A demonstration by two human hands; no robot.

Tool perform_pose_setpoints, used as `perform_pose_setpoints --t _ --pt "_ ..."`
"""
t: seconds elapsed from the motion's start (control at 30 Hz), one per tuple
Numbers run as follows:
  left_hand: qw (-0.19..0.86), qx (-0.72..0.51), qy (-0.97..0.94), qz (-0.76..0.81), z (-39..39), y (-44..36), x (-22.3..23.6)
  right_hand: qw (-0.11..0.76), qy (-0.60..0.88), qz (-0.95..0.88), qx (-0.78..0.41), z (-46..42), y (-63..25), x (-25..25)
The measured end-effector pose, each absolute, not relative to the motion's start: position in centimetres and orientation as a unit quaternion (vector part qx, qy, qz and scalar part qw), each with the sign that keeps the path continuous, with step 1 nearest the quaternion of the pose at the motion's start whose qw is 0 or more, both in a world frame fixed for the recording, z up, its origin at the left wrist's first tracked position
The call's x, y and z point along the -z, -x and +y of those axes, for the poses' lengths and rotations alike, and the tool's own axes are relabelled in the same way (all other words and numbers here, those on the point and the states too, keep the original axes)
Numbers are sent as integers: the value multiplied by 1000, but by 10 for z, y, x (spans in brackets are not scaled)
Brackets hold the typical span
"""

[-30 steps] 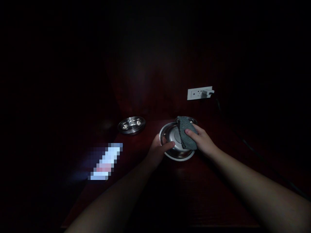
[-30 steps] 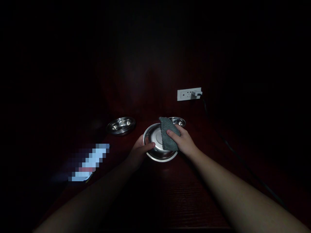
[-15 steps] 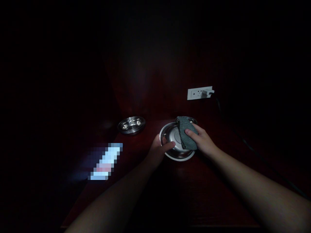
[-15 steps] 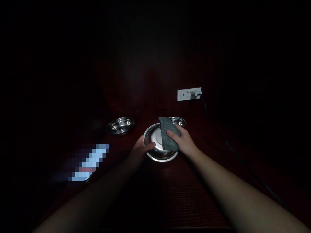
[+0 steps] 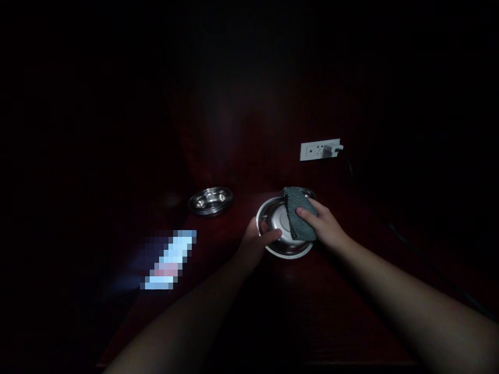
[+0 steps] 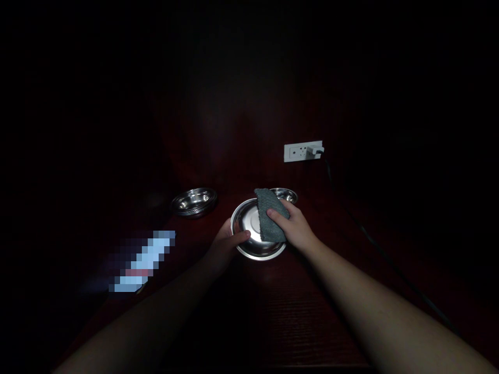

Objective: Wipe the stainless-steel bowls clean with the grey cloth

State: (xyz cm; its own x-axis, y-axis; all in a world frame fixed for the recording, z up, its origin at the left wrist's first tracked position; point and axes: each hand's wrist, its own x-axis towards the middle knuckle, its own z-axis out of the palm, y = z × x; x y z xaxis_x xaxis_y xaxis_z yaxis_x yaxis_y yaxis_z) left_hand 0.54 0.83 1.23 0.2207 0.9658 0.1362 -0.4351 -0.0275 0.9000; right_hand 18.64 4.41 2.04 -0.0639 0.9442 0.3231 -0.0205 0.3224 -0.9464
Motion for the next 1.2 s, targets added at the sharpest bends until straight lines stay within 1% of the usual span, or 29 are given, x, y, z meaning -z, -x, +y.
perform_pose_setpoints --t 0.27,0.6,0.9,1.2 --pt "636 -554 -454 289 7 -6 -12 562 394 -600 -412 45 -187 -20" --pt "646 -545 -479 237 6 -6 -16 565 395 -577 -438 44 -187 -19" --pt "644 -539 -488 240 5 -6 -15 567 390 -578 -438 47 -188 -17" --pt "654 -554 -450 252 2 -6 -18 566 391 -577 -441 45 -188 -19"
